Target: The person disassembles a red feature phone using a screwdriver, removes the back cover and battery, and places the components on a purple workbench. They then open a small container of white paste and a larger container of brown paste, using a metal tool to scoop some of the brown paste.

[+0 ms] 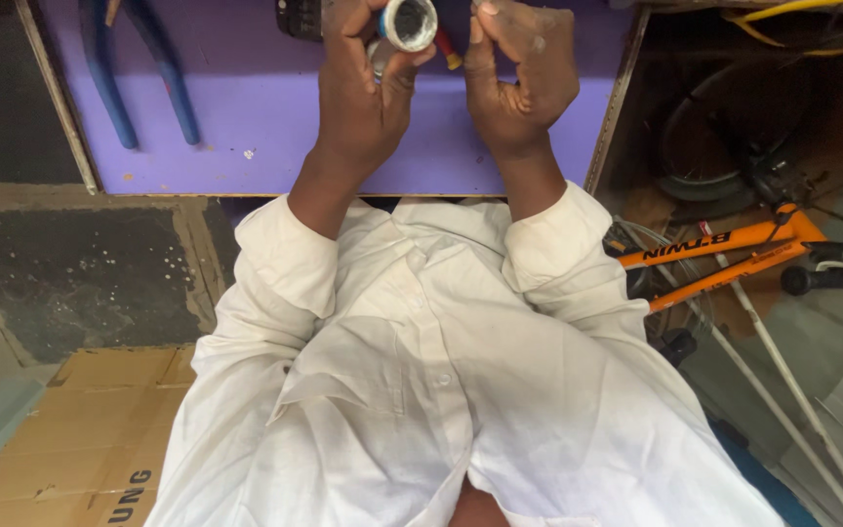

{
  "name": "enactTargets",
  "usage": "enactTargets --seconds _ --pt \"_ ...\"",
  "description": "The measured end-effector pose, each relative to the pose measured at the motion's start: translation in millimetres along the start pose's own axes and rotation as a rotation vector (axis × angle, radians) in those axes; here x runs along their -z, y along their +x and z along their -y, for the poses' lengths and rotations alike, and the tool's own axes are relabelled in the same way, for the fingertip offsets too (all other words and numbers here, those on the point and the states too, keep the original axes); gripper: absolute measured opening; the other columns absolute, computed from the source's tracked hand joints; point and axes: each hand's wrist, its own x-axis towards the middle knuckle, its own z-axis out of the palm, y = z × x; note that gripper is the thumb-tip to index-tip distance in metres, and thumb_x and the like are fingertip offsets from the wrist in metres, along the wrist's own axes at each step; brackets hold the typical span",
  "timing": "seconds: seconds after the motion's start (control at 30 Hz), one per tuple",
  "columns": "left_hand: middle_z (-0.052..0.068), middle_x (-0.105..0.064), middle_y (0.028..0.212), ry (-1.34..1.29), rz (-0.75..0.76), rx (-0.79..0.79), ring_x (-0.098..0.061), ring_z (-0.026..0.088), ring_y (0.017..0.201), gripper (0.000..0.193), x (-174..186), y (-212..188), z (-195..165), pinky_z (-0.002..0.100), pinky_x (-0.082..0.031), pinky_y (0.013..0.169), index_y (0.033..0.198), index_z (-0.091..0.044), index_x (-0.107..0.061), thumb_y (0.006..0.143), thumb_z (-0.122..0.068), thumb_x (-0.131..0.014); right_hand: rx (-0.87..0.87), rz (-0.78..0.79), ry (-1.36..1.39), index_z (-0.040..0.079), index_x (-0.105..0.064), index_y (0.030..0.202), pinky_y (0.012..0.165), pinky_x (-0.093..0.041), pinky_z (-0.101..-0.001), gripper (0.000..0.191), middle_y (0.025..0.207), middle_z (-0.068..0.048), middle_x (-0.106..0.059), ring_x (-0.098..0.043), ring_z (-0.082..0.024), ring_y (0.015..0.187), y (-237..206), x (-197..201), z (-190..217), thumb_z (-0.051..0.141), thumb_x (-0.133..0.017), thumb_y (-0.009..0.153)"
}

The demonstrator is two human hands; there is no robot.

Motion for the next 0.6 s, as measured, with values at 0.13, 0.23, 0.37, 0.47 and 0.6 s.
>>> enactTargets --seconds 0.13,0.23,0.37,0.47,0.6 --pt "0.011 -0.06 0.13 0.024 0.024 0.025 -0.071 0.02 0.112 0.04 2.4 4.0 7.1 0.028 -0.059 0.096 0.143 -0.006 -0.039 0.117 -0.027 -0.062 0.027 0.018 -0.064 0.008 -0.069 0.111 0.084 -0.053 -0.0325 0.018 0.105 -0.004 -0.074 -0.067 -0.02 0.095 5.3 -4.5 -3.5 -0.001 -0.076 0.098" --pt "0.011 -0.056 0.132 0.101 0.012 -0.001 -0.069 0.02 0.116 0.039 4.6 4.6 10.8 0.03 -0.058 0.1 0.145 -0.008 -0.041 0.118 -0.025 -0.063 0.034 0.029 -0.072 0.008 -0.069 0.109 0.086 -0.052 -0.034 0.015 0.105 -0.004 -0.074 -0.067 -0.021 0.096 6.8 -6.9 -5.0 0.001 -0.076 0.098" --pt "0.008 -0.056 0.133 0.094 0.004 0.002 -0.068 0.02 0.116 0.041 6.0 5.2 13.6 0.03 -0.058 0.1 0.145 -0.008 -0.04 0.117 -0.024 -0.065 0.054 0.029 -0.103 0.009 -0.069 0.108 0.087 -0.052 -0.0343 0.013 0.105 -0.003 -0.074 -0.067 -0.02 0.096 9.2 -10.1 -6.3 0.004 -0.076 0.099" --pt "0.009 -0.055 0.136 0.06 0.003 0.004 -0.069 0.018 0.114 0.041 6.3 6.0 14.5 0.029 -0.06 0.099 0.145 -0.008 -0.04 0.117 -0.025 -0.064 0.054 0.027 -0.096 0.009 -0.069 0.107 0.084 -0.051 -0.0337 0.013 0.103 -0.003 -0.075 -0.067 -0.019 0.094 10.5 -11.8 -6.8 0.005 -0.077 0.097" --pt "0.01 -0.055 0.132 0.094 0.003 0.009 -0.07 0.019 0.112 0.041 7.1 6.1 14.5 0.028 -0.061 0.097 0.145 -0.008 -0.039 0.117 -0.027 -0.064 0.04 0.037 -0.111 0.009 -0.069 0.108 0.084 -0.049 -0.0337 0.014 0.103 -0.002 -0.076 -0.069 -0.018 0.093 10.9 -11.8 -5.2 0.004 -0.077 0.097"
